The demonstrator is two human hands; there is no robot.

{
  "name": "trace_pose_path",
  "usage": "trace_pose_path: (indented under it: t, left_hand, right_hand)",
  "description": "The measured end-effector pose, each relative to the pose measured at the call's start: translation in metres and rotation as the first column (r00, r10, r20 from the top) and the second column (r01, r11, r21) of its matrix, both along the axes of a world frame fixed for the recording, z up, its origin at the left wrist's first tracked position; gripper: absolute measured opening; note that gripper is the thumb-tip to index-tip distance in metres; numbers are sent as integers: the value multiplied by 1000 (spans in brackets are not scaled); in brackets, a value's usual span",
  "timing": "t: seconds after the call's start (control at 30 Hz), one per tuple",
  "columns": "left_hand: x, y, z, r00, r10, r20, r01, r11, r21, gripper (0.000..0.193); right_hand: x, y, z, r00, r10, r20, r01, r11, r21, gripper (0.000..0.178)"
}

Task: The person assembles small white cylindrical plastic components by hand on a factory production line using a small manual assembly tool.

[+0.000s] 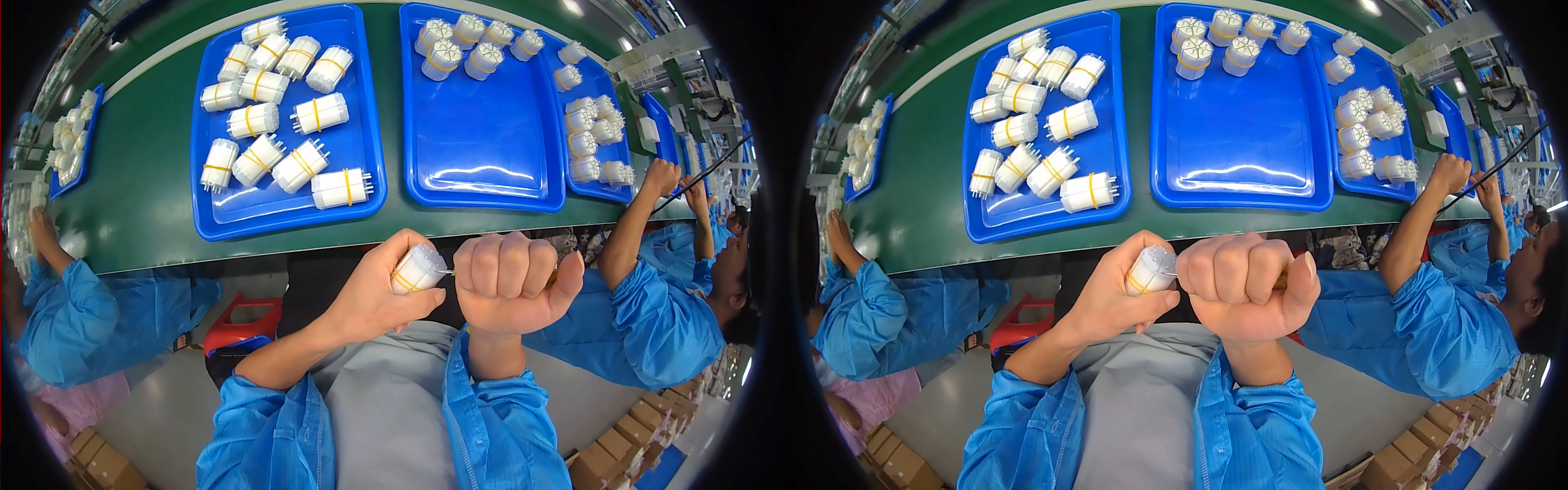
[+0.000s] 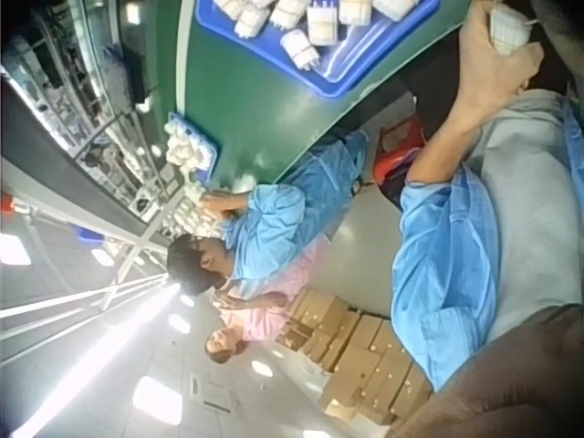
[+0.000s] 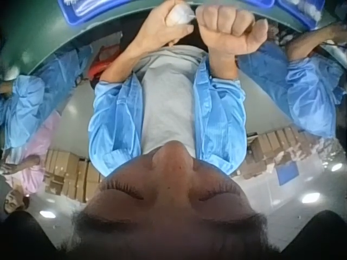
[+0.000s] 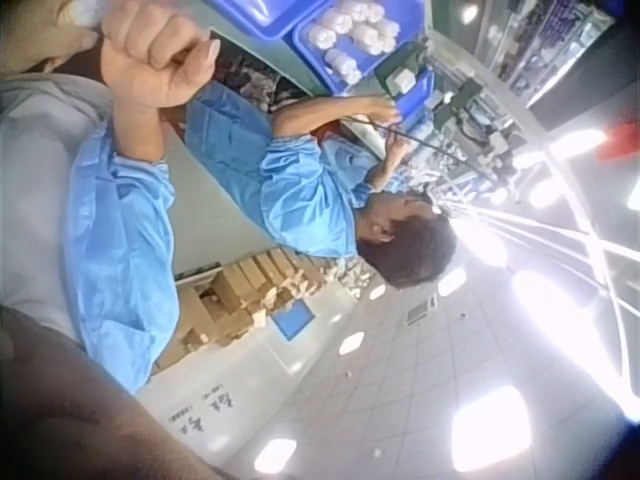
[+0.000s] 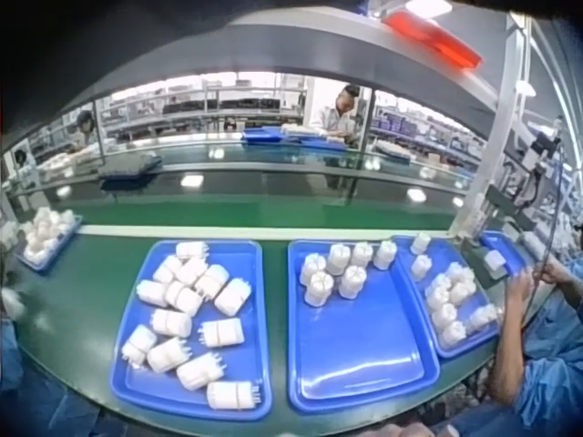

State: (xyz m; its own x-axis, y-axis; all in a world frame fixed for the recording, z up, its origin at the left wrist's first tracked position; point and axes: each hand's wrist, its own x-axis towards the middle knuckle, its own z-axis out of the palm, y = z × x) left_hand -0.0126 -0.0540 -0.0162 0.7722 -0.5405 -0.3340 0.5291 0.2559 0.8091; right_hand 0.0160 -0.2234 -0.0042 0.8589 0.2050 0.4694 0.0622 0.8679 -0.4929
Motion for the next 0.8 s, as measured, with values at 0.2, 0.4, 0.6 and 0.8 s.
trace_pose_path:
  t: [0.2, 0.4, 0.6, 0.8]
  left_hand:
    - [-3, -7, -6, 975, 84, 205, -114, 983, 142, 31]
    - [1, -9, -16, 929, 2, 371, -128, 940, 317, 32]
    - [-1, -4, -8, 997, 65, 33, -63, 996, -56, 39]
    - [-3, -6, -12, 979, 125, 164, -135, 989, 54, 36]
  right_hand:
    - [-1, 1, 0, 1000, 4, 6, -4, 999, -46, 56]
    - [3, -6, -5, 983, 137, -123, -150, 983, -102, 55]
    - [3, -15, 3, 988, 41, -147, -33, 998, 55, 56]
    - [-4, -5, 0, 999, -28, -32, 28, 999, -19, 56]
